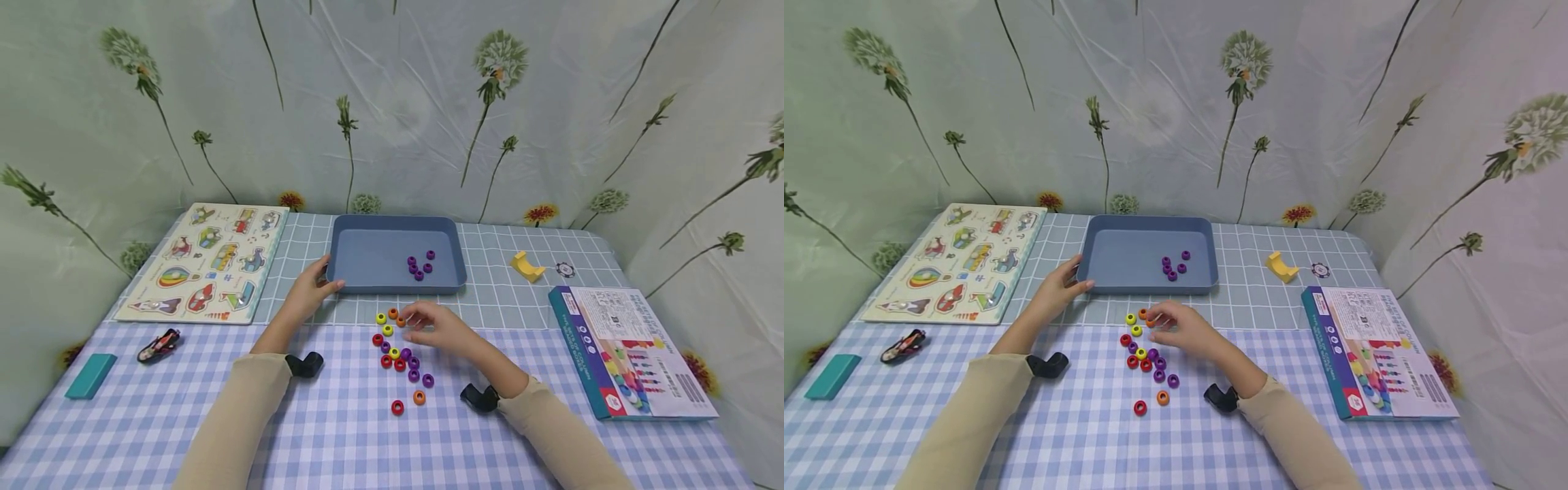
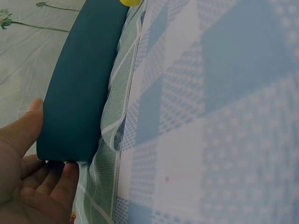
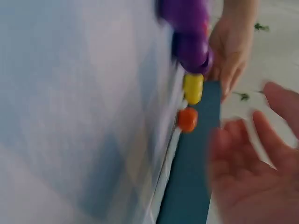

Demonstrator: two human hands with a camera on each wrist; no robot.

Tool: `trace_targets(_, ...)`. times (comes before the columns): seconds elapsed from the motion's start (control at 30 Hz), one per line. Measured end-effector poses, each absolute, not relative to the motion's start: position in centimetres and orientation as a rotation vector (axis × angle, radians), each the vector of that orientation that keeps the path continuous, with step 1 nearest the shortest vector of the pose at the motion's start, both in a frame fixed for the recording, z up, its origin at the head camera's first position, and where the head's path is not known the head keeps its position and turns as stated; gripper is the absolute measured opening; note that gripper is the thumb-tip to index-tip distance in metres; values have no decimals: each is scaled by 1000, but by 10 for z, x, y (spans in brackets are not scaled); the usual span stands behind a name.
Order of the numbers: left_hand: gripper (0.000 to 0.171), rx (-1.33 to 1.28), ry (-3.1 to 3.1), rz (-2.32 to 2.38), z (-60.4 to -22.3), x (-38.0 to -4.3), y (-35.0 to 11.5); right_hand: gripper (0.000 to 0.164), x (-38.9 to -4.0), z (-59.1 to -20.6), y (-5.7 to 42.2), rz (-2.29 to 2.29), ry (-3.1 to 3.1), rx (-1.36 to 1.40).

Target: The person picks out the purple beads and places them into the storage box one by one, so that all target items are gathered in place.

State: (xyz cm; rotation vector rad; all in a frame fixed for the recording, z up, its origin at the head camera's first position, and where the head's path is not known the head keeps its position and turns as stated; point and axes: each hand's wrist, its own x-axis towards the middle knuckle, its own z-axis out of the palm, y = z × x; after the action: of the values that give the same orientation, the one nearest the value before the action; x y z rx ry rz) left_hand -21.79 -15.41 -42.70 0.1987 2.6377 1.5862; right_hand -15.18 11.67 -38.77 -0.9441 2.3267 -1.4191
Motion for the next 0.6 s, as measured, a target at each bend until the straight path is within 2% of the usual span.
trace_targets(0.27,73,185,2645,1562,-425,-218,-153,22,-149,-423,121,-1109,2287,-916)
trace_targets(0.43,73,188,2642,1545,-424,-217,-153,15,-147,-423,118,-1020,2320,-936)
trace_targets(0.6,73,180,2626,1554,-424,-217,-152,14,-148,-417,119,-1051,2350,-896)
